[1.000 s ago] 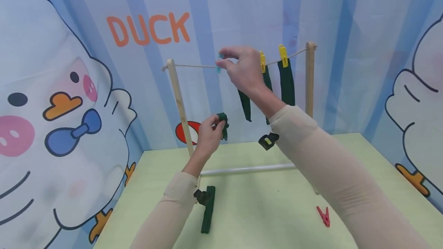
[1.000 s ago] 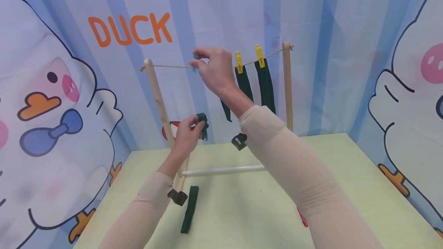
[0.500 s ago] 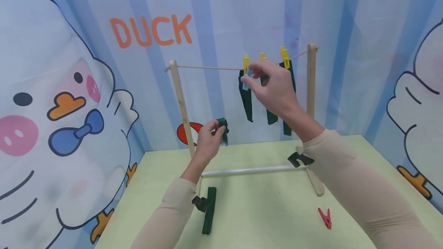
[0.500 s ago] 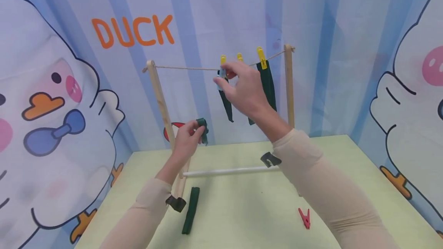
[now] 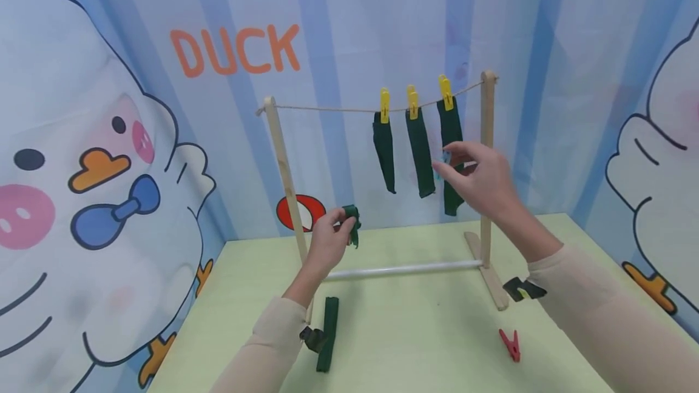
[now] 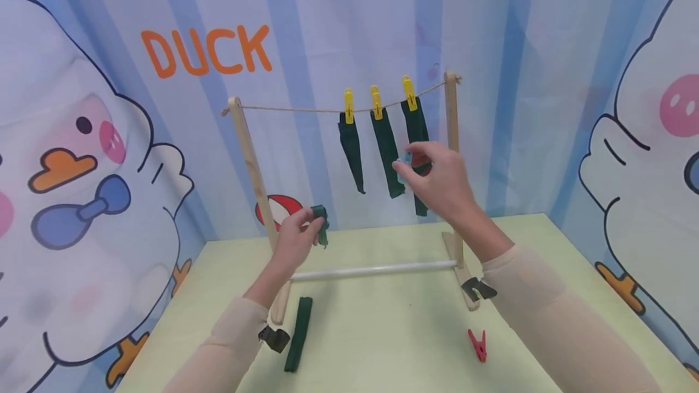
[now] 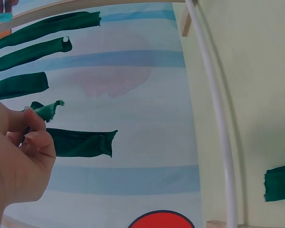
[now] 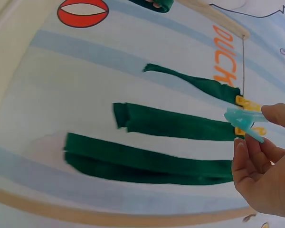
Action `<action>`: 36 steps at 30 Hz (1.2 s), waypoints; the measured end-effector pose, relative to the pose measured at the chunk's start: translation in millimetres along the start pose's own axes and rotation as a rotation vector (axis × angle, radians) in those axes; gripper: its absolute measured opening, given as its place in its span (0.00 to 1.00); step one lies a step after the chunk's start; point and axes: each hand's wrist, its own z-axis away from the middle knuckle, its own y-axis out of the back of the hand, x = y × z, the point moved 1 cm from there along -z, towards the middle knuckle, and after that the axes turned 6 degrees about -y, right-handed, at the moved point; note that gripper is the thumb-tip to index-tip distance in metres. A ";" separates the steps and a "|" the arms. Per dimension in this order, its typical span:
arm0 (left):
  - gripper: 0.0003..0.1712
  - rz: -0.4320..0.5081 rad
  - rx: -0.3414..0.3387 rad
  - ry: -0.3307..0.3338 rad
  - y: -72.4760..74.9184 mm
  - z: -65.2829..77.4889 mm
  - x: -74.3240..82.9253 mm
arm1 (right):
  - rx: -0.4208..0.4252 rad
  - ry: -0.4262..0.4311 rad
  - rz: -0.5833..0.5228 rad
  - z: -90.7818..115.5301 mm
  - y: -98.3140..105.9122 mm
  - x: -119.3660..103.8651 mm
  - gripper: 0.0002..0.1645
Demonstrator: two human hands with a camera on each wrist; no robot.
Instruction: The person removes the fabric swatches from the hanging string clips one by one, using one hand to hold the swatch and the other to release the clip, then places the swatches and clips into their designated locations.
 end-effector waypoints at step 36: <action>0.07 -0.062 -0.156 0.189 -3.7 48.6 -69.7 | -0.722 -0.566 0.313 148.2 14.7 164.7 0.23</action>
